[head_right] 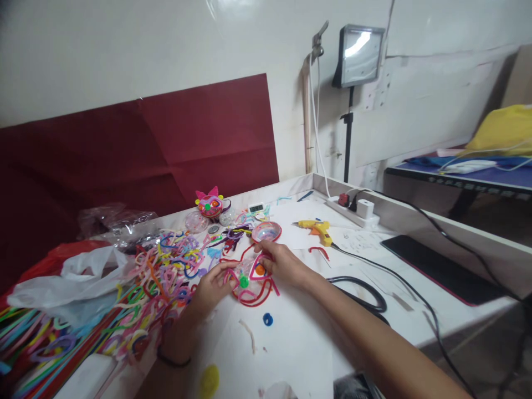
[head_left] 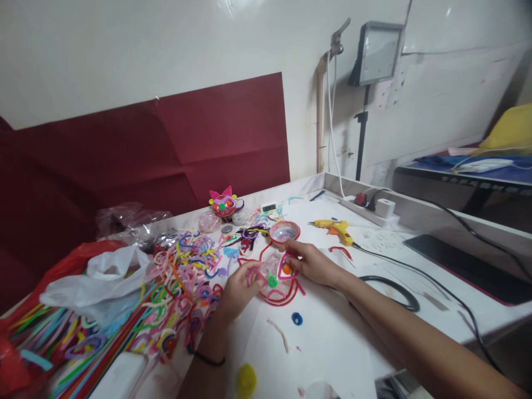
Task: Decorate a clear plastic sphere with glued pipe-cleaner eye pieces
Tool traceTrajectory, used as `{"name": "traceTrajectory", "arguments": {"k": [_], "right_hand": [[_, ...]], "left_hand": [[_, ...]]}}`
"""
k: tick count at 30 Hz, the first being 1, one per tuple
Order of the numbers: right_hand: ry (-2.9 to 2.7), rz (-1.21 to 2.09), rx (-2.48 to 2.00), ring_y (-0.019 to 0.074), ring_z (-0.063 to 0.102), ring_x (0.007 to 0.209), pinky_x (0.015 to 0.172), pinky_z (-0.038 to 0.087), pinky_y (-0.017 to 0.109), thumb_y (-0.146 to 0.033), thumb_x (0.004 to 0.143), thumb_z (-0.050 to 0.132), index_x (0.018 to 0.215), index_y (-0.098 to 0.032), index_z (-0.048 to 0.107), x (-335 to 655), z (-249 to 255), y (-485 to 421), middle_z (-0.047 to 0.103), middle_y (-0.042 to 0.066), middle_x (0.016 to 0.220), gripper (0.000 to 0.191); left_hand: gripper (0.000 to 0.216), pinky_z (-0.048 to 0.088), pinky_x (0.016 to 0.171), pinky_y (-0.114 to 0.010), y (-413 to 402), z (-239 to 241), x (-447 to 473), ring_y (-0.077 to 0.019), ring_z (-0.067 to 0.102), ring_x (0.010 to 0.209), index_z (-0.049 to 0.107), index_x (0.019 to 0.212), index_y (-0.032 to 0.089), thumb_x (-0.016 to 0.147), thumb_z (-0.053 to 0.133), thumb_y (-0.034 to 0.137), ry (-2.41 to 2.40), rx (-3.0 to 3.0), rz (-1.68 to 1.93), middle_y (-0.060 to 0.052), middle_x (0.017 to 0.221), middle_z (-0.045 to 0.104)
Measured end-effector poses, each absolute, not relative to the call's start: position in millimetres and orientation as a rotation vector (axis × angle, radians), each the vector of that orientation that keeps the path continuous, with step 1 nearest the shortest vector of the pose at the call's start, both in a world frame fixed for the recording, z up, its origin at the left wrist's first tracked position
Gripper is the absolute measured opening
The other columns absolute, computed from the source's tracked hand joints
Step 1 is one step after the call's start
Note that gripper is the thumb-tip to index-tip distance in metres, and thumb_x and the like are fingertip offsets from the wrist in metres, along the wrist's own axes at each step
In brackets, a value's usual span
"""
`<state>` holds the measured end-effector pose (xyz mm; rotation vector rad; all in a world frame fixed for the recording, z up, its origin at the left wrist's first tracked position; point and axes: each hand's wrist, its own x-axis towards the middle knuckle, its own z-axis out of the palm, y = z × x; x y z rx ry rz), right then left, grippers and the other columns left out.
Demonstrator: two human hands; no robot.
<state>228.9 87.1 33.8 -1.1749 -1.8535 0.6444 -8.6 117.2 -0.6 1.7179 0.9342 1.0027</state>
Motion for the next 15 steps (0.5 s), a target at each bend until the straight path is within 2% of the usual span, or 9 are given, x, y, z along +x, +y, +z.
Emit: {"name": "traceTrajectory", "arguments": {"k": [4, 15], "right_hand": [[-1.820, 0.633, -1.167, 0.0142, 0.051, 0.066, 0.062, 0.042, 0.025, -0.019, 0.081, 0.049, 0.099, -0.017, 0.057, 229, 27, 88, 0.061, 0.001, 0.078, 0.020], [-1.750, 0.627, -1.125, 0.0140, 0.052, 0.066, 0.061, 0.046, 0.026, -0.027, 0.083, 0.049, 0.105, -0.015, 0.058, 227, 14, 89, 0.061, 0.004, 0.083, 0.027]], "left_hand": [[0.037, 0.050, 0.088, -0.031, 116, 0, -9, -0.0207, 0.064, 0.098, 0.064, 0.110, 0.018, 0.073, 0.069, 0.021, 0.921, 1.715, 1.007, -0.007, 0.104, 0.070], [0.041, 0.040, 0.105, -0.038, 117, -3, -10, -0.0268, 0.056, 0.117, 0.068, 0.108, 0.020, 0.067, 0.074, 0.022, 0.900, 1.724, 1.059, -0.009, 0.116, 0.067]]}}
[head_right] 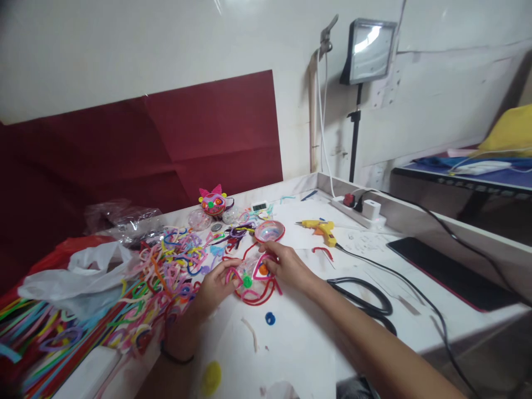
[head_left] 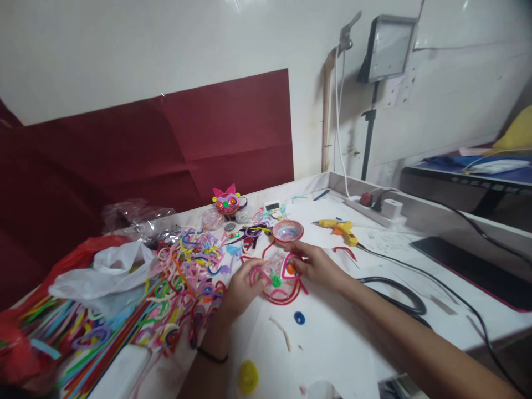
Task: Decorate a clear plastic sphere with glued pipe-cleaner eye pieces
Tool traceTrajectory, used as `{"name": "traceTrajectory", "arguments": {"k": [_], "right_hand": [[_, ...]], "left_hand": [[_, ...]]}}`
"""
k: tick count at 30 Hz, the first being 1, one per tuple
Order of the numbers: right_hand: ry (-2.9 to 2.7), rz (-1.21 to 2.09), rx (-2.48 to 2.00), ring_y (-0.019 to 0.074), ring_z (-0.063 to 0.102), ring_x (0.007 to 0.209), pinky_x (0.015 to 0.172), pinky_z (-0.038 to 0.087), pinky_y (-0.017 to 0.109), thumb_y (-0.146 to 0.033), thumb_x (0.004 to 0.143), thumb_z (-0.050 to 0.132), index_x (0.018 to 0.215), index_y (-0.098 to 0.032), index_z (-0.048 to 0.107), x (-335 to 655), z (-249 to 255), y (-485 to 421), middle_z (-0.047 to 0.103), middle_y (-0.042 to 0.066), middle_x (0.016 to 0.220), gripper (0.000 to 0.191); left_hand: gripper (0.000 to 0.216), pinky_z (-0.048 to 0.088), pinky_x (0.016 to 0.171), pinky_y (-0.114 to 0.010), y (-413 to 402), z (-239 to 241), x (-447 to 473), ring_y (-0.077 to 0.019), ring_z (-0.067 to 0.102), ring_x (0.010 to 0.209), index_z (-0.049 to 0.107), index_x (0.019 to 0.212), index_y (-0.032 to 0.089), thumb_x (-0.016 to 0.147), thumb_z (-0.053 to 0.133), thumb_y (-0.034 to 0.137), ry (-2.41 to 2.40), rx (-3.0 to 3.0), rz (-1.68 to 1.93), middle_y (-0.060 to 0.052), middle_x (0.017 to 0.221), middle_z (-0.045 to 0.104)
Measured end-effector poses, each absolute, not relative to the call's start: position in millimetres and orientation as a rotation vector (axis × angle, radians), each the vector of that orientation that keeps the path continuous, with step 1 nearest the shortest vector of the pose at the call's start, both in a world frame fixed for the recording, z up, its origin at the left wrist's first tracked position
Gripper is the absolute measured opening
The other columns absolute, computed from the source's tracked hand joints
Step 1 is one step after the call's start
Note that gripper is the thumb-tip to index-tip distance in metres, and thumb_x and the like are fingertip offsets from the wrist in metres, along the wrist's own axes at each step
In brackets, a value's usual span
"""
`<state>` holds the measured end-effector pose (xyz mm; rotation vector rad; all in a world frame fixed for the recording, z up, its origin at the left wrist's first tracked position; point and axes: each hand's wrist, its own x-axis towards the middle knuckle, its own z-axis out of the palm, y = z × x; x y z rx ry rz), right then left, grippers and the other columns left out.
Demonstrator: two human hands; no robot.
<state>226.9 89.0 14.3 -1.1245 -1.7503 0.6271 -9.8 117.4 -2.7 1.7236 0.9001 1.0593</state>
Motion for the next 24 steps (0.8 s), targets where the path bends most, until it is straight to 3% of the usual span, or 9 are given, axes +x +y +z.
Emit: {"name": "traceTrajectory", "arguments": {"k": [10, 15, 24], "right_hand": [[-1.714, 0.626, -1.119, 0.0138, 0.051, 0.066, 0.060, 0.046, 0.025, -0.028, 0.083, 0.051, 0.103, -0.017, 0.058, 225, 14, 88, 0.060, 0.003, 0.081, 0.024], [-1.698, 0.627, -1.115, 0.0148, 0.053, 0.070, 0.064, 0.047, 0.026, -0.027, 0.081, 0.052, 0.101, -0.017, 0.058, 224, 16, 87, 0.061, 0.003, 0.083, 0.023], [-1.710, 0.613, -1.101, 0.0134, 0.050, 0.065, 0.059, 0.042, 0.023, -0.022, 0.081, 0.051, 0.100, -0.018, 0.058, 224, 17, 89, 0.057, 0.000, 0.076, 0.021]], "left_hand": [[0.034, 0.042, 0.100, -0.035, 109, 6, -6, -0.0263, 0.057, 0.115, 0.066, 0.106, 0.020, 0.072, 0.064, 0.027, 0.892, 1.712, 1.008, -0.008, 0.118, 0.065], [0.029, 0.047, 0.085, -0.031, 102, 16, 4, -0.0218, 0.061, 0.098, 0.064, 0.103, 0.021, 0.078, 0.058, 0.034, 0.978, 1.692, 1.003, -0.005, 0.106, 0.066], [0.031, 0.047, 0.071, -0.028, 106, 25, 24, -0.0174, 0.061, 0.080, 0.055, 0.088, 0.020, 0.069, 0.070, 0.040, 1.057, 1.681, 1.024, -0.004, 0.092, 0.063]]}}
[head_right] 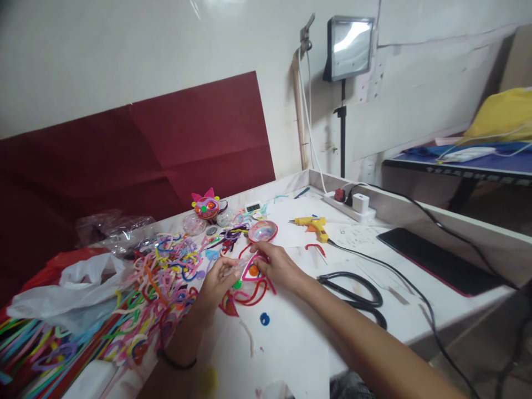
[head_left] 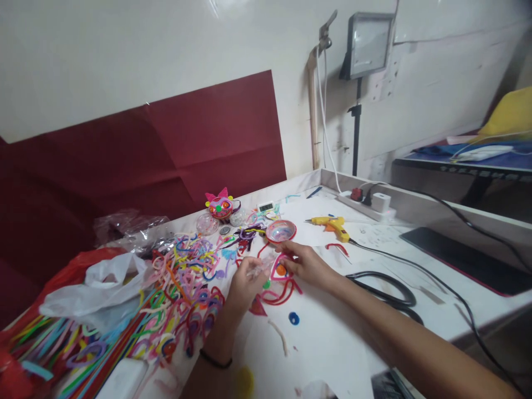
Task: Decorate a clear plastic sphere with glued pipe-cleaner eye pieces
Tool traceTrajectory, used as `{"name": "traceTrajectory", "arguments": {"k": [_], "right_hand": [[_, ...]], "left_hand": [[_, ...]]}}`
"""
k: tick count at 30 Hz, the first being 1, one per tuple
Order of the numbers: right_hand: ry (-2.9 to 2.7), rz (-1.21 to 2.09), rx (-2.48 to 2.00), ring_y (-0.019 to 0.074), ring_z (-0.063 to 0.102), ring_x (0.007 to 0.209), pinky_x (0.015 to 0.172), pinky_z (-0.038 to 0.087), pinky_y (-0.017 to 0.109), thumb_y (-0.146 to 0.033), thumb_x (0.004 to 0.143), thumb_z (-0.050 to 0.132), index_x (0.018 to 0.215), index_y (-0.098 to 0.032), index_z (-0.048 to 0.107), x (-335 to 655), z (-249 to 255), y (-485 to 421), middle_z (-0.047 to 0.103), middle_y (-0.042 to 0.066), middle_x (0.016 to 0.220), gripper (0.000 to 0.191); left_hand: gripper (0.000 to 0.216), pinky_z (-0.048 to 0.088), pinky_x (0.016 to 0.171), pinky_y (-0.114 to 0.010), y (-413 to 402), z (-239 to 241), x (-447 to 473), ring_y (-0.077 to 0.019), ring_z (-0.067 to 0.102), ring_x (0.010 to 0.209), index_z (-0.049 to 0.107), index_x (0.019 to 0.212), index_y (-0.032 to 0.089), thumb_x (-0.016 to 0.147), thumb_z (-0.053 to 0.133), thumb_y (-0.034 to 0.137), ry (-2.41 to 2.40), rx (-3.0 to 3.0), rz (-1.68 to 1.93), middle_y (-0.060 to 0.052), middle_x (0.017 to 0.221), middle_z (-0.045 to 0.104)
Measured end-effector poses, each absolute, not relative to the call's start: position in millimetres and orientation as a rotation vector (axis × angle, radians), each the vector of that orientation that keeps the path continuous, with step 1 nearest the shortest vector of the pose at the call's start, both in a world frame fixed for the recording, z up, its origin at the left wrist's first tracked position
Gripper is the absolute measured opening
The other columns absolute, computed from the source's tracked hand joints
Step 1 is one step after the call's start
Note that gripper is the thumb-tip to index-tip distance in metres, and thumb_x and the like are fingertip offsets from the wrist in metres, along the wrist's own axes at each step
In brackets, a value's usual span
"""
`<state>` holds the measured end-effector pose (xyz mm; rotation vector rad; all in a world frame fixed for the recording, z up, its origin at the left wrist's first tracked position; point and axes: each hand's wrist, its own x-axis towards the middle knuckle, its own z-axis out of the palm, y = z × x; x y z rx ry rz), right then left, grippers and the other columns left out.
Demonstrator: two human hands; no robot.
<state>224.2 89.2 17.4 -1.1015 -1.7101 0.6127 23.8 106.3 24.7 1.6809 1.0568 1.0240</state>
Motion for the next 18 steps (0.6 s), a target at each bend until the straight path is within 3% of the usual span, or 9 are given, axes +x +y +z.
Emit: {"name": "traceTrajectory", "arguments": {"k": [10, 18], "right_hand": [[-1.696, 0.636, -1.094, 0.0134, 0.054, 0.066, 0.062, 0.043, 0.024, -0.020, 0.082, 0.053, 0.104, -0.017, 0.058, 224, 13, 91, 0.063, 0.001, 0.082, 0.023], [-1.572, 0.772, -1.095, 0.0144, 0.055, 0.070, 0.062, 0.044, 0.025, -0.028, 0.080, 0.060, 0.098, -0.017, 0.059, 225, 12, 95, 0.063, 0.003, 0.087, 0.021]], "left_hand": [[0.033, 0.047, 0.070, -0.025, 112, 15, 27, -0.0164, 0.062, 0.079, 0.053, 0.088, 0.022, 0.064, 0.074, 0.029, 1.097, 1.700, 1.057, 0.000, 0.086, 0.063], [0.035, 0.048, 0.069, -0.026, 113, 7, 24, -0.0162, 0.063, 0.078, 0.050, 0.092, 0.022, 0.066, 0.071, 0.032, 1.087, 1.655, 1.057, -0.001, 0.090, 0.063]]}}
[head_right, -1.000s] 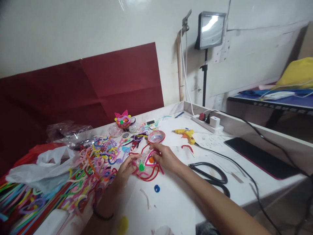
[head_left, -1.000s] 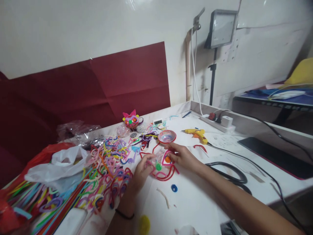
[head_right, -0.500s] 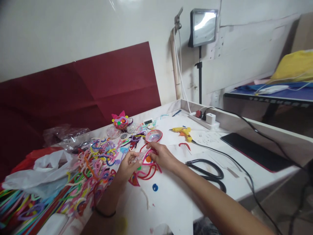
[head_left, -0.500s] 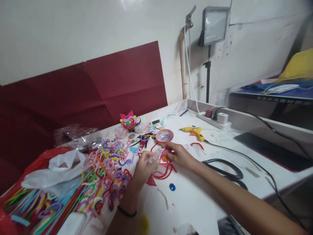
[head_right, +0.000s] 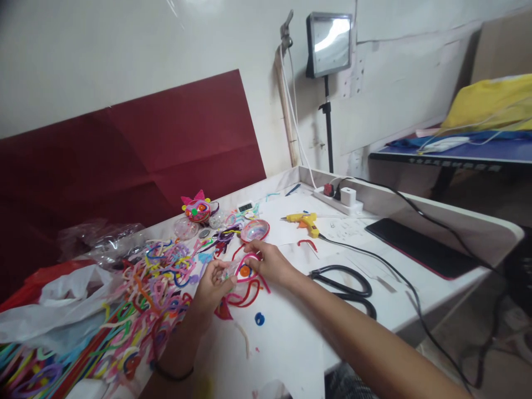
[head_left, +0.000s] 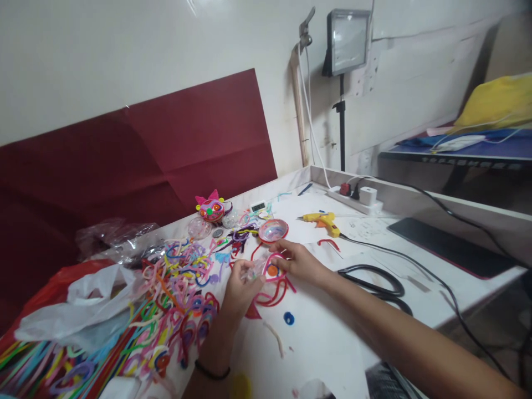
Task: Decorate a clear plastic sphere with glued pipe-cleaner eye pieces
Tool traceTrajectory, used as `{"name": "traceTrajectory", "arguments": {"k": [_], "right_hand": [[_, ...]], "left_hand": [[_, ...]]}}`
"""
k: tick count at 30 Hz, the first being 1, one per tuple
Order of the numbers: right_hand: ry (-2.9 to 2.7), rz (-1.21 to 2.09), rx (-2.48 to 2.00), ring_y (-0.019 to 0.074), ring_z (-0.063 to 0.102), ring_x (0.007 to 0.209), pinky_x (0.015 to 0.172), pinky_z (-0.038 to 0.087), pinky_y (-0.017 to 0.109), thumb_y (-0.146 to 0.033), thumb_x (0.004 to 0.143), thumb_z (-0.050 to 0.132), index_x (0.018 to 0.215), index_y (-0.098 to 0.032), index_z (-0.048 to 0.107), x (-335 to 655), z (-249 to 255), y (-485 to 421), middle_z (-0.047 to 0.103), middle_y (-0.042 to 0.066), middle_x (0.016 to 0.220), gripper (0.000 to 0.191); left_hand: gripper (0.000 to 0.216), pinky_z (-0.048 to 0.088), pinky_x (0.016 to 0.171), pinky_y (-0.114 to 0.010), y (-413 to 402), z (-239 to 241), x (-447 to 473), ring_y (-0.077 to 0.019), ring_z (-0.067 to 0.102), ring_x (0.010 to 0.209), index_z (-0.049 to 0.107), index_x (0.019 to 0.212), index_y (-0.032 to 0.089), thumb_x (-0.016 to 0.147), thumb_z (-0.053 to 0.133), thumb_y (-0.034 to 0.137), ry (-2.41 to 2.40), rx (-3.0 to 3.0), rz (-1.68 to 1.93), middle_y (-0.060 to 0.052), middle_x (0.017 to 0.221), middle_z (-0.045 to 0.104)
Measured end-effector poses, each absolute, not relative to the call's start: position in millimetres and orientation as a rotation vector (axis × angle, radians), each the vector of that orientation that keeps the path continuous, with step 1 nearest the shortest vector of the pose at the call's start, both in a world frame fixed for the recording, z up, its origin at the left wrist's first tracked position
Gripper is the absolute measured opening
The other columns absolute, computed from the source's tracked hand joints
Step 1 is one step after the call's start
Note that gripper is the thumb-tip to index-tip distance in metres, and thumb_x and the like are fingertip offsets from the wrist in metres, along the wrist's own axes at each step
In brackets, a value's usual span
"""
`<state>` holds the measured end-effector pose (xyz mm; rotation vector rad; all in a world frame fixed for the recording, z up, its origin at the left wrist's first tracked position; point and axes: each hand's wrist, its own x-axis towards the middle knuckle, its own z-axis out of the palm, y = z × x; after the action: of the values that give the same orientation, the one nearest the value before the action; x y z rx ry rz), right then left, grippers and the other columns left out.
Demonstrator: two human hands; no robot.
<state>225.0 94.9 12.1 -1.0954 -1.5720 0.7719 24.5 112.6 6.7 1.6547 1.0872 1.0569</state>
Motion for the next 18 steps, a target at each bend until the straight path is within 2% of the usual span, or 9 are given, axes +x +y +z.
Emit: {"name": "traceTrajectory", "arguments": {"k": [4, 9, 11, 15, 18], "right_hand": [[-1.494, 0.891, -1.070, 0.0146, 0.055, 0.072, 0.063, 0.043, 0.025, -0.039, 0.077, 0.067, 0.092, -0.016, 0.059, 227, 11, 96, 0.061, 0.003, 0.086, 0.029], [-1.405, 1.109, -1.012, 0.0093, 0.042, 0.052, 0.050, 0.031, 0.022, -0.052, 0.067, 0.076, 0.089, -0.016, 0.057, 227, 11, 96, 0.051, -0.006, 0.059, 0.046], [-1.353, 1.193, -0.986, 0.0075, 0.039, 0.049, 0.049, 0.028, 0.021, -0.053, 0.061, 0.080, 0.091, -0.016, 0.056, 226, 11, 96, 0.048, -0.008, 0.055, 0.053], [-1.233, 1.348, -0.938, 0.0078, 0.046, 0.051, 0.051, 0.034, 0.022, -0.053, 0.051, 0.086, 0.093, -0.016, 0.055, 222, 13, 95, 0.053, -0.007, 0.059, 0.064], [-1.166, 1.441, -0.908, 0.0086, 0.052, 0.054, 0.054, 0.039, 0.023, -0.050, 0.047, 0.089, 0.093, -0.015, 0.057, 219, 15, 93, 0.058, -0.006, 0.063, 0.066]], "left_hand": [[0.038, 0.048, 0.070, -0.026, 112, 5, 24, -0.0167, 0.064, 0.079, 0.049, 0.094, 0.022, 0.066, 0.072, 0.034, 1.076, 1.642, 1.060, -0.002, 0.092, 0.064], [0.041, 0.047, 0.080, -0.029, 113, 4, 20, -0.0194, 0.062, 0.092, 0.050, 0.101, 0.022, 0.068, 0.071, 0.033, 1.046, 1.658, 1.045, -0.004, 0.101, 0.062], [0.046, 0.046, 0.085, -0.031, 113, 5, 18, -0.0213, 0.060, 0.098, 0.050, 0.105, 0.021, 0.067, 0.073, 0.033, 1.034, 1.666, 1.036, -0.006, 0.105, 0.060], [0.058, 0.042, 0.092, -0.035, 112, 8, 13, -0.0254, 0.056, 0.108, 0.050, 0.115, 0.020, 0.065, 0.075, 0.035, 0.988, 1.680, 0.989, -0.009, 0.116, 0.058], [0.070, 0.041, 0.094, -0.035, 110, 17, 8, -0.0280, 0.054, 0.114, 0.048, 0.125, 0.021, 0.064, 0.077, 0.038, 0.928, 1.696, 0.917, -0.010, 0.122, 0.056]]}}
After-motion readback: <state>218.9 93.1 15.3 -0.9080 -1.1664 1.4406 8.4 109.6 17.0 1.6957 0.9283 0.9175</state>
